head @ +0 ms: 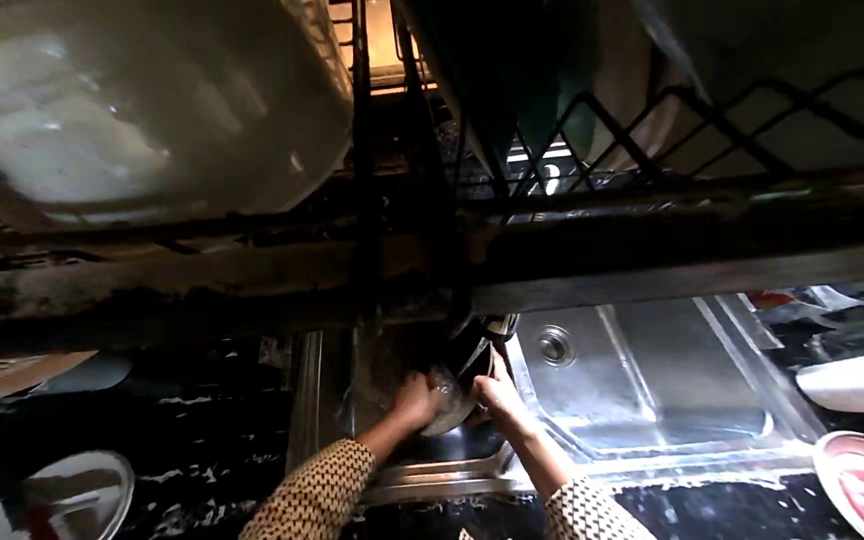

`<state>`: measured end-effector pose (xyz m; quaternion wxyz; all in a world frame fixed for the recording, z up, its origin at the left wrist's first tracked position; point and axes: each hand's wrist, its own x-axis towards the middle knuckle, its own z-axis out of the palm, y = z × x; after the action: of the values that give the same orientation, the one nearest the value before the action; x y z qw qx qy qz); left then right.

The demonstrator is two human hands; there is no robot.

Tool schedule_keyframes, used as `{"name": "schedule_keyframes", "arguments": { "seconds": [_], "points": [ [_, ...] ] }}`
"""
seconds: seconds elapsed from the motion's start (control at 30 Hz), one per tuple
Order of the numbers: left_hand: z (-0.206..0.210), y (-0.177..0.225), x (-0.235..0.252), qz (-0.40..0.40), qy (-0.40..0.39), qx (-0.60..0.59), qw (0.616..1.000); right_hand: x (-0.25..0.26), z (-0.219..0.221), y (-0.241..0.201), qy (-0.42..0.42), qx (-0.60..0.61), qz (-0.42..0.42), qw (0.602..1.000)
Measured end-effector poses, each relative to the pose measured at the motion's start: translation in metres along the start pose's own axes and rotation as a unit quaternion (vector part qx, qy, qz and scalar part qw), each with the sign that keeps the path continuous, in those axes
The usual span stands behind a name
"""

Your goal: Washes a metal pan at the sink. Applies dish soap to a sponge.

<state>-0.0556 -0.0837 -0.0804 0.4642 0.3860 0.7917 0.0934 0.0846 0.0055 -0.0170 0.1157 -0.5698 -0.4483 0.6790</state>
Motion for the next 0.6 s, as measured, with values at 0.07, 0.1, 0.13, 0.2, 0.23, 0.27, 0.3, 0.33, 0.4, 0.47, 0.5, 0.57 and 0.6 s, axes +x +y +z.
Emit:
{"name": "schedule_keyframes", "arguments": {
  "seconds": [0.07,0.1,0.13,0.2,0.23,0.27,0.3,0.33,0.4,0.47,0.5,0.57,0.6],
  "points": [
    [0.008,0.029,-0.003,0.044,-0.035,-0.137,0.989,-0.001,0.008,0.004,-0.012,-0.011,0.011,1.000],
    [0.005,0.042,0.000,0.062,-0.045,-0.206,0.976,-0.003,0.011,0.007,-0.021,-0.020,0.013,0.999],
    [-0.003,0.054,0.005,0.073,-0.046,-0.284,0.955,-0.005,0.012,0.009,-0.030,-0.032,0.016,0.999],
    [-0.024,0.075,0.014,0.070,-0.027,-0.455,0.887,-0.010,0.011,0.012,-0.041,-0.051,0.022,0.998],
    [-0.036,0.084,0.014,0.057,-0.026,-0.533,0.844,-0.012,0.009,0.012,-0.040,-0.051,0.029,0.997],
    [-0.047,0.089,0.012,0.048,-0.036,-0.594,0.802,-0.013,0.007,0.012,-0.038,-0.048,0.035,0.997],
    [-0.055,0.090,0.010,0.045,-0.060,-0.642,0.763,-0.013,0.005,0.012,-0.037,-0.044,0.041,0.998],
    [-0.059,0.085,0.008,0.047,-0.089,-0.679,0.727,-0.011,0.003,0.014,-0.036,-0.040,0.046,0.997],
    [-0.059,0.072,0.006,0.042,-0.157,-0.731,0.663,-0.005,0.000,0.019,-0.040,-0.045,0.047,0.997],
    [-0.052,0.065,0.002,0.055,-0.215,-0.741,0.634,0.001,-0.003,0.023,-0.040,-0.054,0.043,0.997],
    [-0.048,0.064,0.000,0.070,-0.234,-0.729,0.639,0.002,-0.004,0.024,-0.044,-0.048,0.042,0.997],
    [-0.043,0.070,-0.007,0.107,-0.231,-0.679,0.689,0.001,-0.006,0.025,-0.052,-0.032,0.045,0.997],
    [-0.042,0.078,-0.011,0.120,-0.207,-0.645,0.725,0.001,-0.006,0.027,-0.055,-0.022,0.043,0.997]
  ]
}}
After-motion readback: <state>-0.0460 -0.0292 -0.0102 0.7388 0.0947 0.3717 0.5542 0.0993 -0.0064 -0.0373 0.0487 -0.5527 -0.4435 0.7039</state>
